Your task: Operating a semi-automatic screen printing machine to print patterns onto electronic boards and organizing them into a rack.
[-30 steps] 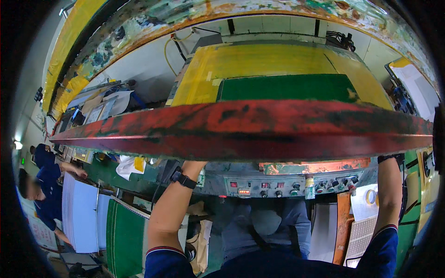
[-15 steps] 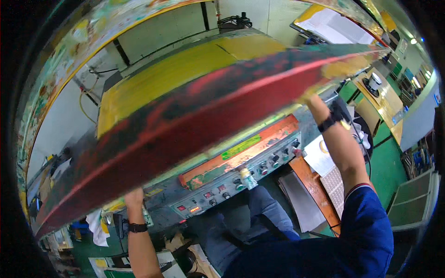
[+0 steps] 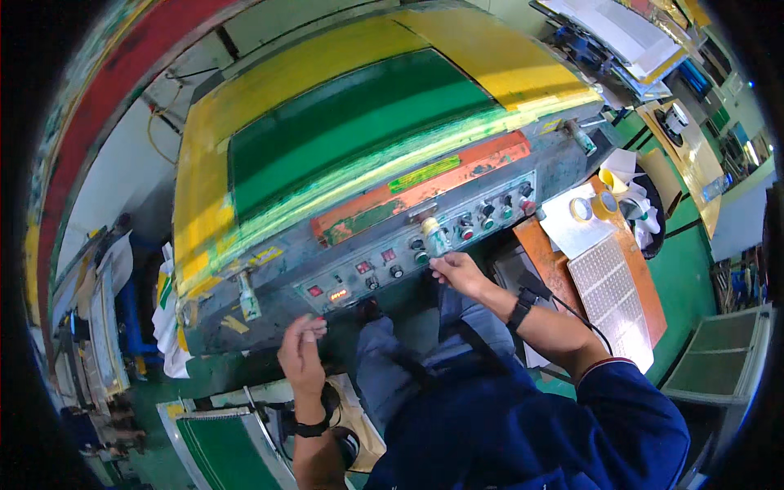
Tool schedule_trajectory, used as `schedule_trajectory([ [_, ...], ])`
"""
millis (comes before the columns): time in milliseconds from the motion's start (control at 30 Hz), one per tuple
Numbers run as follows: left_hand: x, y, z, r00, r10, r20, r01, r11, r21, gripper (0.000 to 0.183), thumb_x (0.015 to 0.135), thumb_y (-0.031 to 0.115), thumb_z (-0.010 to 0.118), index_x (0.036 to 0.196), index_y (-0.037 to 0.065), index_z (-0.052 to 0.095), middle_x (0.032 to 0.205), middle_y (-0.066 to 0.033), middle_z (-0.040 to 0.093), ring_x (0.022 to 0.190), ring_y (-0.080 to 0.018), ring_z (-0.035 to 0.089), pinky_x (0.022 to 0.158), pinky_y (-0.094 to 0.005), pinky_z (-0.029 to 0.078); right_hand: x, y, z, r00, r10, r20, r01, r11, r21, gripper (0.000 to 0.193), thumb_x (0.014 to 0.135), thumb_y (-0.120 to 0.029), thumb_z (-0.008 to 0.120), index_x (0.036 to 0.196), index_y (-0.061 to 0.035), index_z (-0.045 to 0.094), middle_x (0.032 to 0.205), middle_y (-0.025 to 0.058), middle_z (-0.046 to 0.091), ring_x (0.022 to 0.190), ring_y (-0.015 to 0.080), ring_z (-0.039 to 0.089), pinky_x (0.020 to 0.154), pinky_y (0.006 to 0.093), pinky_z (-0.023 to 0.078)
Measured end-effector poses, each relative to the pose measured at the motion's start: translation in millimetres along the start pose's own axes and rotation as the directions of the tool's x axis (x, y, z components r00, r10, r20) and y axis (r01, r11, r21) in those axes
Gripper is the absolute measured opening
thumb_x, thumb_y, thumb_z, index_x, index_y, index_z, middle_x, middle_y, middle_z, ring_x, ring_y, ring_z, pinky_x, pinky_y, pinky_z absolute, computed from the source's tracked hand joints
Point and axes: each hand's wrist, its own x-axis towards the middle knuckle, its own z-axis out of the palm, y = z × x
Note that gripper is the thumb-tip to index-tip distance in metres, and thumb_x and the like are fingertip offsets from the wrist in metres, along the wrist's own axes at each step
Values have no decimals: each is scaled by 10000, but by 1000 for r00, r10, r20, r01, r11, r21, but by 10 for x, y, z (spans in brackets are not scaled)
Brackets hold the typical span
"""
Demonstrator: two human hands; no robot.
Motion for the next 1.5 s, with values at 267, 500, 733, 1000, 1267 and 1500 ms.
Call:
schedule_trajectory([
  [267, -826, -70, -168, 964, -258, -68, 255, 965, -57, 220, 960, 70, 492, 1117, -53, 584, 972, -133, 672, 854, -171, 638, 793, -294, 512, 16, -69, 472, 892, -329, -309, 198, 900, -387, 543, 777, -552, 709, 744, -16, 636, 719, 163, 655, 733, 330, 664, 679, 401, 505],
  [500, -1070, -191, -158, 943, -324, -77, 318, 944, -86, 217, 953, 58, 495, 1111, -60, 584, 951, -132, 664, 850, -176, 636, 792, -291, 513, 251, 165, 452, 880, -342, -329, 234, 916, -324, 481, 863, -491, 625, 804, -13, 630, 729, 167, 662, 740, 342, 659, 669, 431, 501],
  [733, -1275, -293, -274, 924, -365, -112, 348, 926, -144, 218, 953, 52, 497, 1122, -57, 582, 964, -127, 663, 857, -174, 638, 795, -286, 516, 23, -75, 669, 991, 12, -131, 17, 976, 218, 509, 969, -521, 455, 761, -75, 585, 614, 13, 550, 501, 107, 497, 439, 258, 375],
  [1000, -1261, -230, -210, 912, -394, -109, 374, 912, -167, 227, 958, 82, 500, 1126, -48, 581, 978, -137, 665, 846, -174, 632, 780, -297, 517, 86, 39, 536, 971, 217, 99, -239, 887, 395, 558, 961, -566, 429, 855, -52, 619, 694, 13, 582, 566, 117, 523, 488, 252, 382],
  [1267, -1143, -170, -145, 902, -427, -62, 411, 894, -175, 201, 948, 53, 545, 1114, -49, 597, 952, -124, 670, 857, -164, 638, 807, -281, 516, 79, 36, 412, 922, 240, 304, -381, 698, 606, 548, 971, -555, 417, 934, -50, 626, 724, -9, 567, 598, 115, 495, 517, 234, 369],
  [1500, -1028, -173, -28, 924, -381, -32, 372, 916, -149, 202, 945, 52, 546, 1110, -54, 595, 952, -127, 670, 860, -173, 641, 810, -288, 514, 146, -6, 382, 900, 233, 368, -427, 639, 639, 560, 946, -597, 424, 880, -69, 600, 708, -27, 539, 578, 93, 479, 467, 202, 353],
])
